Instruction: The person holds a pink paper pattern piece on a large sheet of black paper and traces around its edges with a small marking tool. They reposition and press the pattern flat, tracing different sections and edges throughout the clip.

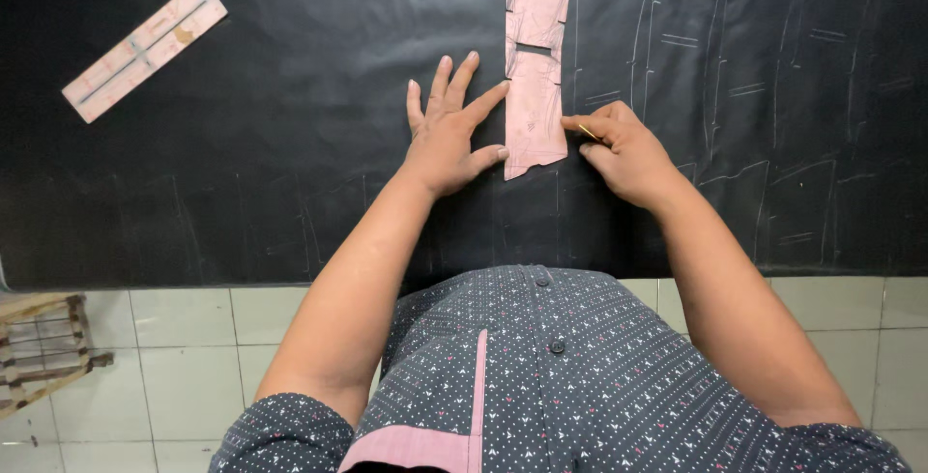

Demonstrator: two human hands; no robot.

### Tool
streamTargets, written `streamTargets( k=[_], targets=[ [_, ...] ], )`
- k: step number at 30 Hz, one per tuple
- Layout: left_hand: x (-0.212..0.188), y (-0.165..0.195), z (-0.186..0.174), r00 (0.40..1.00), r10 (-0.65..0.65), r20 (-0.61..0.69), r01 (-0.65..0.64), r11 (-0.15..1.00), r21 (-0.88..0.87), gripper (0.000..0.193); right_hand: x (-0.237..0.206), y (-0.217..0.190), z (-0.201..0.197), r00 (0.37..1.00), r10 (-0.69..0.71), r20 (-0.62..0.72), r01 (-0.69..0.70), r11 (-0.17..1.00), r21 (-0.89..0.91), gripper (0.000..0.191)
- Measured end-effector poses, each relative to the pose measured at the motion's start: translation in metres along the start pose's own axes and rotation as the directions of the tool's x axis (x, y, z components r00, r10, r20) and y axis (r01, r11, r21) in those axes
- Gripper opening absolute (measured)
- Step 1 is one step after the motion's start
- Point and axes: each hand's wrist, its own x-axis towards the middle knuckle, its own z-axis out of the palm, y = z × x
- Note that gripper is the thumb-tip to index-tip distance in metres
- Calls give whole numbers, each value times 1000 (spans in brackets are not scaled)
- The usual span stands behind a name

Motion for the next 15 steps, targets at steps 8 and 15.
streamTargets(
  k=[8,15],
  targets=[
    [-3,4,-5,1000,-23,-15,22,998,-59,88,-2,-10,-4,998,43,43,-41,998,-36,47],
    [-4,5,-4,999,-36,-17,35,998,-56,89,-2,-6,-5,999,7,53,-4,999,-52,47]
  ],
)
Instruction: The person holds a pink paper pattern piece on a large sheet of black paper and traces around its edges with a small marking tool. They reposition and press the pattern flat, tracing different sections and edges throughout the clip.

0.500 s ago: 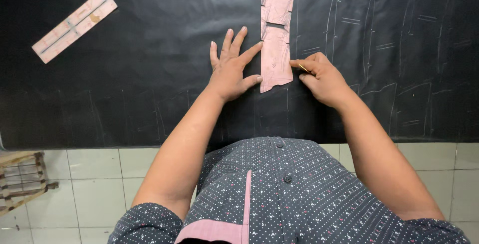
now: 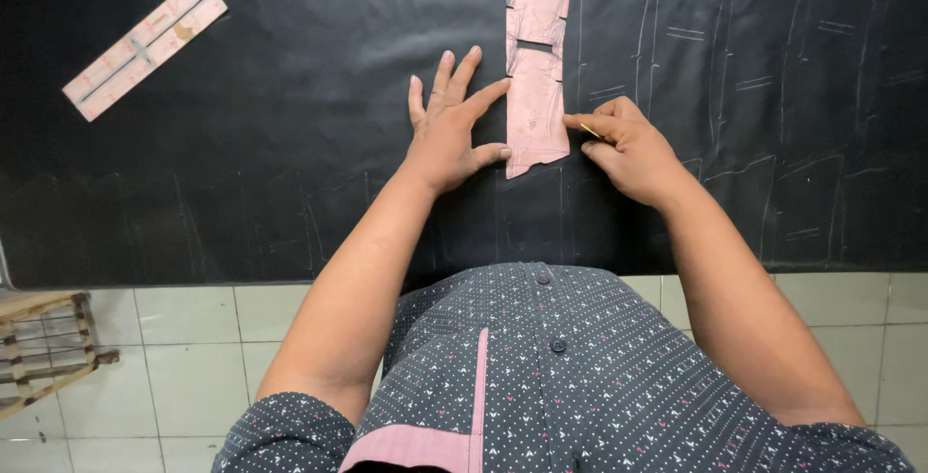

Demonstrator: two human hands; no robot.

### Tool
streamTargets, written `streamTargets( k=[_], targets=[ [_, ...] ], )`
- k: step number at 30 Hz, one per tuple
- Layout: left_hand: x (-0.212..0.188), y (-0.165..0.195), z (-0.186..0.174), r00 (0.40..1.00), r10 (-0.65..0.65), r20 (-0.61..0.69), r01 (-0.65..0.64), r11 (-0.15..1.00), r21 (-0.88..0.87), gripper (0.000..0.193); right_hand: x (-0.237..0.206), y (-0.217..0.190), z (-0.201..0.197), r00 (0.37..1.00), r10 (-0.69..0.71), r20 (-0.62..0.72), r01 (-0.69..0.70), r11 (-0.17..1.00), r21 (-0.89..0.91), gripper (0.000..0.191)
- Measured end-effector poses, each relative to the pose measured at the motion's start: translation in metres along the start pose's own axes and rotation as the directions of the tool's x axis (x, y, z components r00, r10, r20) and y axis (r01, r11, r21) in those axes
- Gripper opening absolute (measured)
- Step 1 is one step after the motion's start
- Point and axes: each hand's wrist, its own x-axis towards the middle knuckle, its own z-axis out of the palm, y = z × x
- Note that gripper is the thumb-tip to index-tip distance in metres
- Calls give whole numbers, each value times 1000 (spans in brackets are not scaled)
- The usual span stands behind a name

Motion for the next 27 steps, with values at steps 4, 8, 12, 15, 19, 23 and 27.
streamTargets(
  k=[4,8,12,15,19,23,27],
  targets=[
    [-1,0,0,1000,-5,-19,4,1000,-24,90,0,-3,-1,1000,10,-5,-10,999,34,45],
    [-2,0,0,1000,1,-29,-2,1000,-25,90,-2,-6,-1,999,34,-14,-33,997,76,42],
    [-1,1,0,1000,-2,-22,2,1000,-10,91,-1,-6,-2,999,26,-18,-25,998,65,41],
    [-1,1,0,1000,-3,-23,2,1000,-7,90,-1,-7,-3,1000,11,-15,-11,999,37,41],
    [-2,1,0,1000,2,-26,-2,1000,-14,89,-1,-7,-3,999,39,-21,-38,998,55,40],
    [-1,2,1,1000,-1,-25,1,1000,-6,89,-2,-5,-3,999,23,-27,-21,998,57,41],
    [-3,1,2,1000,-2,-26,2,1000,-1,89,-2,-5,-2,999,-22,-39,24,999,49,40]
  ],
)
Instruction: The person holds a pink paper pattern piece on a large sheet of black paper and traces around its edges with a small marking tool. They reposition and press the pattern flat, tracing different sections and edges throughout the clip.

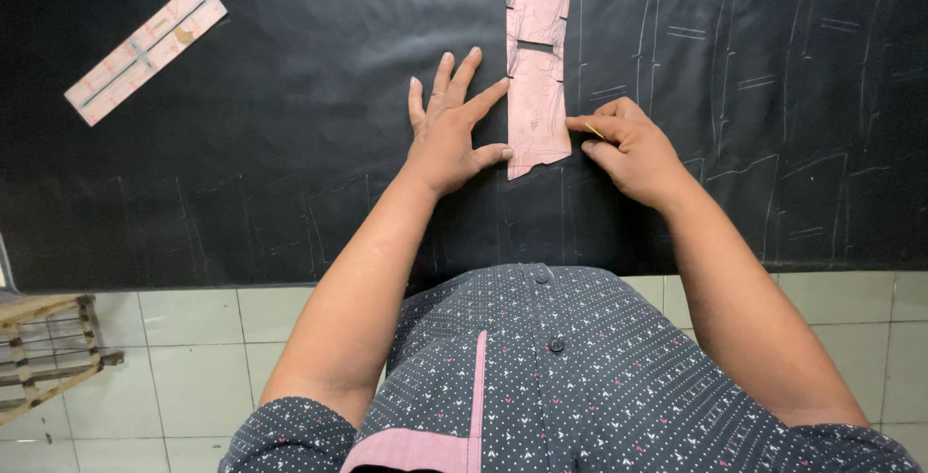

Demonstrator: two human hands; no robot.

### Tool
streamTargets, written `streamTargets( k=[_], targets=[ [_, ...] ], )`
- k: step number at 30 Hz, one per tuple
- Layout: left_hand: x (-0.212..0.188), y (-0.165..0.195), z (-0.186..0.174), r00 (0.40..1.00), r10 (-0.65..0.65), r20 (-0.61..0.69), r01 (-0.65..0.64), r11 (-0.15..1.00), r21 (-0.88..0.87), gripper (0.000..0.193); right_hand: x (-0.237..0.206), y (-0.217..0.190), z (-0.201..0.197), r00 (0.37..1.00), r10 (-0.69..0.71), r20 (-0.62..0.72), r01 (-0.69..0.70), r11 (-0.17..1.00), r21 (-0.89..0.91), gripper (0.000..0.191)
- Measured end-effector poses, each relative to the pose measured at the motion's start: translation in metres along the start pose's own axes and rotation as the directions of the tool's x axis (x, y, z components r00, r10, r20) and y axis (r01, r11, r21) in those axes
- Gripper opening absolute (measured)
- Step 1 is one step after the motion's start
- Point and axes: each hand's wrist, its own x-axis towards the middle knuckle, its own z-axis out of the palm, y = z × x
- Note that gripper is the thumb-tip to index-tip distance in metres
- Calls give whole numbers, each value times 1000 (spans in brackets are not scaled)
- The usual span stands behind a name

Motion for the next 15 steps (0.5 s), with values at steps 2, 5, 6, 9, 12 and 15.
streamTargets(
  k=[2,5,6,9,12,15],
  targets=[
    [-1,0,0,1000,1,-2,-1,1000,-6,89,-1,-1,1,1000,17,-4,-17,1000,23,39],
    [-1,-1,0,1000,4,-3,-4,1000,3,89,-1,-4,2,999,53,-11,-53,998,43,41],
    [0,-1,0,1000,6,-3,-6,1000,8,89,-2,-5,2,998,67,-13,-67,997,47,42],
    [0,0,0,1000,7,0,-7,1000,8,89,-2,-8,3,995,96,-26,-95,995,31,42],
    [0,0,0,1000,-5,17,5,1000,15,88,-2,-9,3,993,113,-29,-113,994,-3,41],
    [0,1,0,1000,5,16,-5,1000,14,88,-3,-8,2,996,84,-34,-83,996,24,41]
  ],
)
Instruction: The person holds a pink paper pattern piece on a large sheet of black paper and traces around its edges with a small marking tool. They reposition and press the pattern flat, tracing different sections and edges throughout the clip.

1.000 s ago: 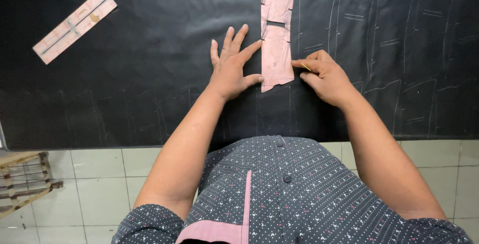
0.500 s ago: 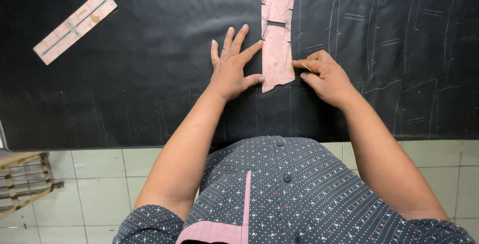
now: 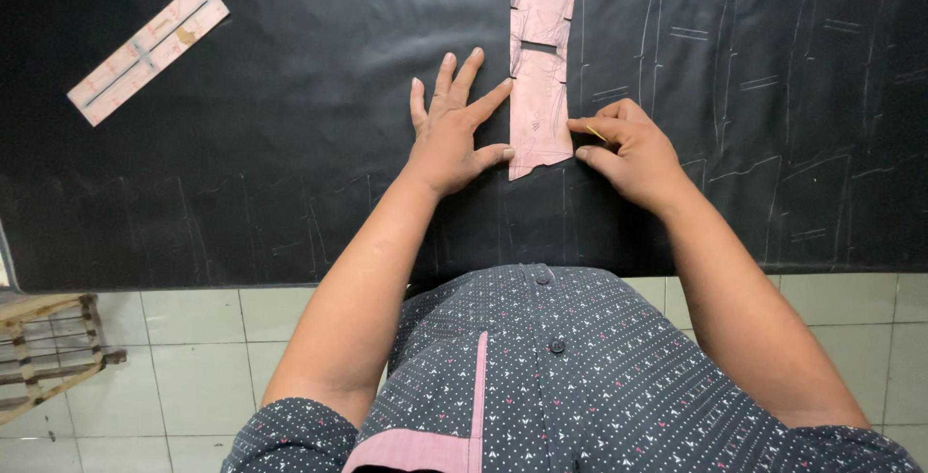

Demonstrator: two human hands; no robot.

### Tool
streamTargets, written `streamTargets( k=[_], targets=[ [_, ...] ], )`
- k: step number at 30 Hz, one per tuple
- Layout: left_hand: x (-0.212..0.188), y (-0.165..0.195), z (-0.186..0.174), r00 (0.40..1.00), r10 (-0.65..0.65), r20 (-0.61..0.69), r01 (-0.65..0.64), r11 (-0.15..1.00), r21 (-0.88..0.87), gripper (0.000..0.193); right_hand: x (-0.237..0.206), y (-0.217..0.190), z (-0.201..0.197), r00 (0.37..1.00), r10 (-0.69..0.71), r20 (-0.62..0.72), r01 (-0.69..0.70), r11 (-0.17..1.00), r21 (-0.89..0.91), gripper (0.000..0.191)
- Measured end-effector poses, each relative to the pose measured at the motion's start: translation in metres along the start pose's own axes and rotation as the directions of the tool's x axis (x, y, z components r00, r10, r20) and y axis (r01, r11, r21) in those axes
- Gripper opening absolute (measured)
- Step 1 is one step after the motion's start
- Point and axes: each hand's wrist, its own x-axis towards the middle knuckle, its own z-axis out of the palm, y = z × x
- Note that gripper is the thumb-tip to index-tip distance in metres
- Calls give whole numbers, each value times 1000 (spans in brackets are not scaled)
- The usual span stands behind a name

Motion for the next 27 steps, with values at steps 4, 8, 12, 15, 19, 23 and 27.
streamTargets(
  k=[4,8,12,15,19,23,27],
  targets=[
    [-1,1,0,1000,-1,-3,1,1000,-5,88,-1,1,1,1000,-14,-14,14,1000,-18,39],
    [0,2,0,1000,-10,-2,10,1000,-7,87,-1,2,0,1000,-8,-10,8,1000,-28,38],
    [-1,1,0,1000,-20,-6,20,1000,-6,88,1,5,1,999,-36,-15,35,999,-17,36],
    [-1,0,0,1000,-20,-7,20,1000,0,88,4,8,2,998,-58,-13,58,998,-11,35],
    [0,-1,1,1000,-18,-7,18,1000,3,88,5,11,2,997,-82,-11,82,997,-10,35],
    [0,-1,1,1000,-23,-3,23,1000,2,88,5,12,2,996,-90,-15,90,996,-10,35],
    [0,-1,1,1000,-16,-5,17,1000,13,88,4,11,2,997,-78,-14,78,997,-3,36]
  ],
)
